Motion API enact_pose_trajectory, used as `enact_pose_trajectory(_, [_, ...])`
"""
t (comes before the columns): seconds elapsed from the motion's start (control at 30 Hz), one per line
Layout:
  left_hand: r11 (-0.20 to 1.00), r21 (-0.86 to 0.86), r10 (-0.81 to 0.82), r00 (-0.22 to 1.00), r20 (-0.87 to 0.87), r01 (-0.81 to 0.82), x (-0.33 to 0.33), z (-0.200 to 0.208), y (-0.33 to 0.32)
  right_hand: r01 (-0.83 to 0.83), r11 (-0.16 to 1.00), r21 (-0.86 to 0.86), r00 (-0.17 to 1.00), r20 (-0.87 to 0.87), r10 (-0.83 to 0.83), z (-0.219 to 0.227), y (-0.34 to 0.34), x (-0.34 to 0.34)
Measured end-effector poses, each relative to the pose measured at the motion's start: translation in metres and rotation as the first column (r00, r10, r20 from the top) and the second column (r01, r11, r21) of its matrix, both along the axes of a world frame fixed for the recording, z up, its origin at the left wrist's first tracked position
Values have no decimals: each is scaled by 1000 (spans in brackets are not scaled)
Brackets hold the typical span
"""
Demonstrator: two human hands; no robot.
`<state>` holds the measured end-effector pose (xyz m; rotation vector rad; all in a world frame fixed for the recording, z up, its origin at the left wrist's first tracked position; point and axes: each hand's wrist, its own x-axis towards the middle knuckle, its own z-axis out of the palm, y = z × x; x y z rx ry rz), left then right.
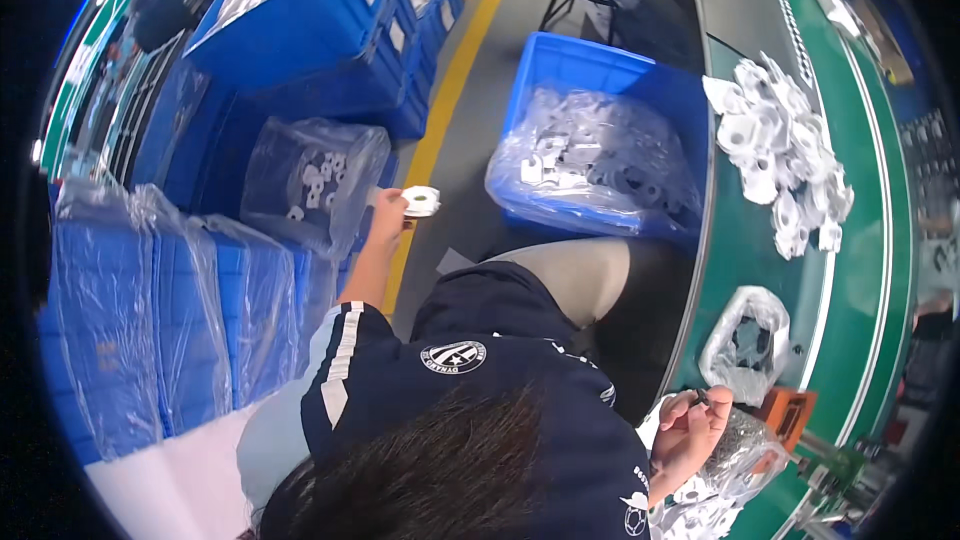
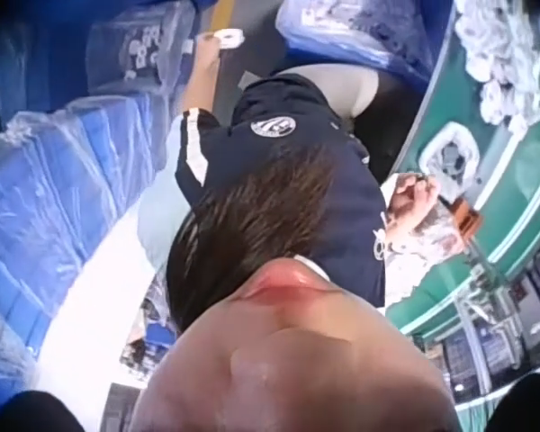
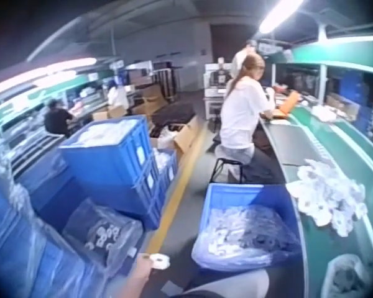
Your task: Assembling small screws into white plastic housings using a manual press.
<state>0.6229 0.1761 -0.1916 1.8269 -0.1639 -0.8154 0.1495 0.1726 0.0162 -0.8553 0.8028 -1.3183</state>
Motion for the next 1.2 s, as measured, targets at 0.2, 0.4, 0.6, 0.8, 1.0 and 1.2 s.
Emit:
enact_pose_trajectory(0.2, [896, -161, 372, 502, 781, -413, 169, -54, 45, -43, 999, -27, 997, -66, 41, 12, -11, 28])
enact_pose_trajectory(0.4, [838, 222, -544, 799, 257, 499, 75, 0, -66, 29, 999, 34, 993, -119, -25, 8, -16, 40])
enact_pose_trajectory(0.6, [28, -545, -1000, 16, -26, 838, -122, 81, -149, 43, 996, 81, 984, -175, -28, 9, -36, 43])
enact_pose_trajectory(0.8, [-641, -550, -765, -503, 402, 535, -262, 137, -164, 351, 907, 232, 919, -274, -285, 11, -38, 43])
enact_pose_trajectory(1.0, [-880, -426, -410, -793, 450, 213, -328, 152, -172, 749, 632, 200, 661, -286, -693, 21, -13, 8])
enact_pose_trajectory(1.2, [-920, -346, -290, -913, 287, 184, -352, 159, -181, 958, 266, 108, 285, -243, -927, 15, 70, -25])
